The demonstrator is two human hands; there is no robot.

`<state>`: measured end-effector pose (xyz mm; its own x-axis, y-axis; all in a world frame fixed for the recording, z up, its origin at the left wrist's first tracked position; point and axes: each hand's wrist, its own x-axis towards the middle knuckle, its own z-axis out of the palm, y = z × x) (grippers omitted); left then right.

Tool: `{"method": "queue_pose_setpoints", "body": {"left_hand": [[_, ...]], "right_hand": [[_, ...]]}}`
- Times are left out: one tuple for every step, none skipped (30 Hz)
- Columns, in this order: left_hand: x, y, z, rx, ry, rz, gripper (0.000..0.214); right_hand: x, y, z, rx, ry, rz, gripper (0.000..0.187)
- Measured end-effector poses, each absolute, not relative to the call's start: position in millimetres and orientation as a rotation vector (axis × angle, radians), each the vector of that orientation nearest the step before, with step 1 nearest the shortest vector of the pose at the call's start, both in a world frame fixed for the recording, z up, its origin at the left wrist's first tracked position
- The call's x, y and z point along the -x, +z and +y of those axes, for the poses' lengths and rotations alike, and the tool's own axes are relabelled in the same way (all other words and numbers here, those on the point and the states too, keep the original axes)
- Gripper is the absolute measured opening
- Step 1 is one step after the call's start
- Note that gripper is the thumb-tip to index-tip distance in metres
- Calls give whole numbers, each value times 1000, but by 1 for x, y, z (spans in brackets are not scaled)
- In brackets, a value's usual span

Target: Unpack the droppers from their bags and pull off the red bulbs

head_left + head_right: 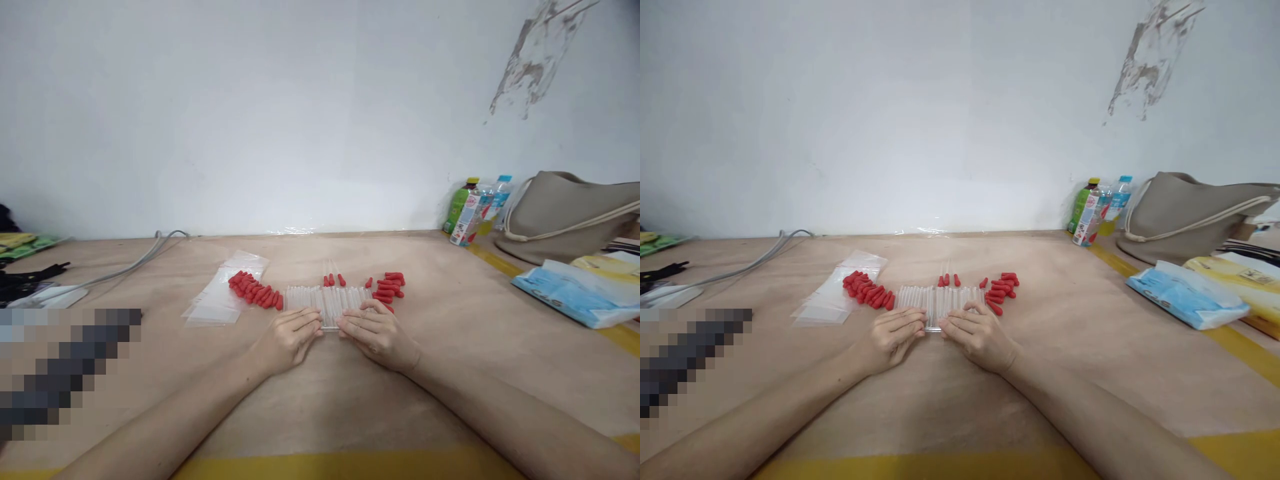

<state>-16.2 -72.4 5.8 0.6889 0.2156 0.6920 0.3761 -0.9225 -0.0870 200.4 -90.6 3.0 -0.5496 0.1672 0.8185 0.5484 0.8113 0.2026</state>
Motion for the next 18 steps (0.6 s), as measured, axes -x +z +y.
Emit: {"method": "queue_pose_setpoints", "body": {"left_hand": [[16,6,-73,2677,-1059,-476,18],[17,6,-73,2675,-1059,-476,18],[19,6,-73,2667,-1062,-483,17],[21,6,-73,2647,-1074,-498,17],[24,6,-72,2617,-1091,-528,16],[27,6,-71,2579,-1105,-579,15],[31,7,-69,2536,-1116,-648,14],[34,7,-67,2489,-1121,-735,13],[35,8,-65,2443,-1115,-834,14],[36,10,-62,2402,-1097,-934,15],[35,12,-59,2365,-1070,-1026,17],[33,14,-57,2344,-1029,-1100,19],[30,17,-55,2343,-982,-1149,21],[26,19,-52,2360,-938,-1177,22],[21,21,-50,2393,-901,-1193,23],[16,23,-49,2431,-878,-1212,23],[12,24,-47,2462,-879,-1241,22],[8,24,-46,2478,-898,-1280,21]], "right_hand": [[-201,3,-91,519,-568,-2129,17],[-202,3,-91,512,-572,-2128,17],[-205,3,-90,503,-574,-2127,17],[-208,4,-89,501,-573,-2122,17],[-213,5,-87,520,-570,-2110,16],[-220,6,-85,567,-566,-2085,16],[-227,8,-82,643,-555,-2043,14],[-235,10,-78,753,-542,-1973,13],[-243,12,-74,870,-517,-1898,12],[-251,15,-69,949,-466,-1818,12],[-258,18,-64,1013,-403,-1731,14],[-265,20,-60,1061,-344,-1667,16],[-270,22,-56,1102,-295,-1615,18],[-275,23,-52,1149,-251,-1567,19],[-279,24,-50,1197,-214,-1519,20],[-283,24,-48,1247,-178,-1467,21],[-286,24,-46,1295,-142,-1414,22],[-288,23,-45,1333,-110,-1366,23]]}}
